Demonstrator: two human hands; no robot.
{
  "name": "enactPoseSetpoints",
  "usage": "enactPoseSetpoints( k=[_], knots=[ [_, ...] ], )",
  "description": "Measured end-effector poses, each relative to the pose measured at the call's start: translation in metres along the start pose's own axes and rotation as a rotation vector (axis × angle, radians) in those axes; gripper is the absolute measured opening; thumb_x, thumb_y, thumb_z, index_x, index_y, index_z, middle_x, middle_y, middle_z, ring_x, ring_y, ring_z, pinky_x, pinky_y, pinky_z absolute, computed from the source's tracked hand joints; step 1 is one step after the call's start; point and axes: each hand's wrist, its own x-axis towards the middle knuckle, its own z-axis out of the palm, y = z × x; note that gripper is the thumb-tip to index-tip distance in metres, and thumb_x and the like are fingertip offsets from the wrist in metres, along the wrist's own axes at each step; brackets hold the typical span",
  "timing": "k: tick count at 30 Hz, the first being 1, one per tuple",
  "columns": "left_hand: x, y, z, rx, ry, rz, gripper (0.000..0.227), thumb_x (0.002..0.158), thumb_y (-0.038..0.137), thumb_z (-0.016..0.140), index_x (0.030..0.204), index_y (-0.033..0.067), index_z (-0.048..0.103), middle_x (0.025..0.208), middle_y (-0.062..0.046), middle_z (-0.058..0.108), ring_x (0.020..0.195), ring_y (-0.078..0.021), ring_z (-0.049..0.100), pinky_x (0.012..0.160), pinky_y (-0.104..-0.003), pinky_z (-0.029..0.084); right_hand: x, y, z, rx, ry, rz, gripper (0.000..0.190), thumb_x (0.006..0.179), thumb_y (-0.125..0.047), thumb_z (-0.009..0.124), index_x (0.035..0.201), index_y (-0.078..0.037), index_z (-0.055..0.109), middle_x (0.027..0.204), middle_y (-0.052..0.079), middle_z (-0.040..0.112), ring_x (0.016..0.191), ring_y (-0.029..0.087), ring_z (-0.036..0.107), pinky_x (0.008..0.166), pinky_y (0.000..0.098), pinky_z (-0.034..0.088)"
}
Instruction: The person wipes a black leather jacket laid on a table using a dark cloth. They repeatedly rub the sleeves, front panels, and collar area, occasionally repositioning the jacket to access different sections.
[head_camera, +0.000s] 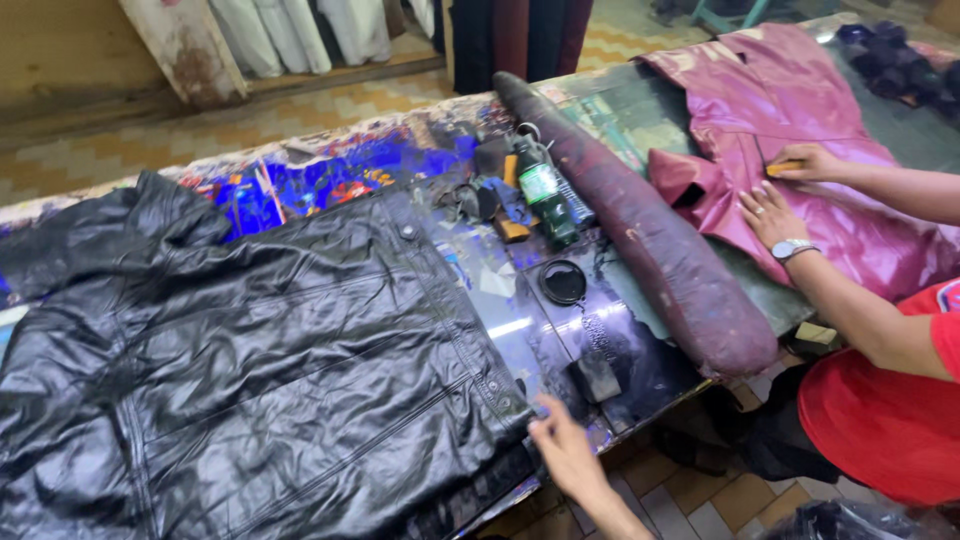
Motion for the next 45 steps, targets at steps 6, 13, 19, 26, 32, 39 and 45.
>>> enactPoseSetpoints(
  k=[6,13,19,26,32,39,45],
  knots=[
    [-0.002,0.012,-0.044,-0.122,-0.007,-0.043,0.044,0.097,0.025,0.059,0.135,0.0008,0.057,0.124,-0.012,0.067,0.113,-0.0239,0.065,0.100,-0.041,0.048,0.018,0.019,-0.002,0.445,-0.364,0.383,0.051,0.098,-0.036,0.056,0.146,-0.022,0.045,0.099,0.005,0.074,0.070,0.012,0.061,0.059,0.0272,0.047],
    [-0.071,0.033,-0.120,-0.259,0.061,-0.087,0.044,0.102,0.033,0.056,0.131,0.0002,0.059,0.124,-0.012,0.067,0.111,-0.0244,0.065,0.099,-0.042,0.049,0.046,0.033,-0.016,0.425,-0.541,0.435,0.047,0.096,-0.043,0.053,0.130,-0.010,0.061,0.107,0.009,0.076,0.080,0.015,0.072,0.064,0.0327,0.056],
    [-0.109,0.065,-0.106,-0.335,0.046,-0.037,0.044,0.105,0.037,0.054,0.128,0.0001,0.061,0.121,-0.012,0.068,0.109,-0.0244,0.066,0.097,-0.042,0.051,0.078,0.058,-0.007,0.322,-0.562,0.496,0.055,0.098,-0.049,0.051,0.122,-0.002,0.065,0.103,0.015,0.079,0.073,0.022,0.070,0.063,0.0376,0.054],
    [-0.123,0.092,-0.087,-0.456,0.027,0.060,0.041,0.106,0.035,0.056,0.124,-0.0011,0.061,0.118,-0.009,0.069,0.108,-0.0224,0.066,0.095,-0.041,0.052,0.088,0.060,-0.005,0.634,-0.423,0.141,0.050,0.104,-0.038,0.060,0.120,0.009,0.066,0.109,0.017,0.071,0.093,0.028,0.069,0.085,0.0420,0.052],
    [-0.146,0.126,-0.103,-0.458,0.132,0.324,0.039,0.110,0.030,0.058,0.126,-0.0046,0.062,0.119,-0.009,0.068,0.107,-0.0218,0.065,0.095,-0.040,0.052,0.090,-0.037,0.008,1.136,-0.407,-0.259,0.064,0.105,-0.046,0.052,0.142,0.006,0.054,0.138,0.019,0.061,0.127,0.032,0.058,0.112,0.0480,0.040],
    [-0.101,0.225,-0.181,-0.195,0.665,0.595,0.042,0.111,0.030,0.056,0.137,-0.0031,0.056,0.122,-0.008,0.064,0.110,-0.0199,0.060,0.101,-0.037,0.047,0.012,-0.114,0.025,1.497,-0.612,-0.344,0.111,0.088,-0.075,0.064,0.148,0.016,0.049,0.145,0.032,0.057,0.133,0.045,0.054,0.115,0.0610,0.035],
    [-0.060,0.276,-0.262,-0.050,0.646,0.730,0.049,0.113,0.029,0.056,0.148,-0.0045,0.049,0.126,-0.008,0.059,0.114,-0.0192,0.054,0.108,-0.036,0.041,-0.018,-0.114,0.046,1.653,-0.537,-0.246,0.113,0.082,-0.081,0.067,0.142,0.013,0.048,0.143,0.027,0.058,0.133,0.040,0.056,0.118,0.0623,0.036]
  ],
)
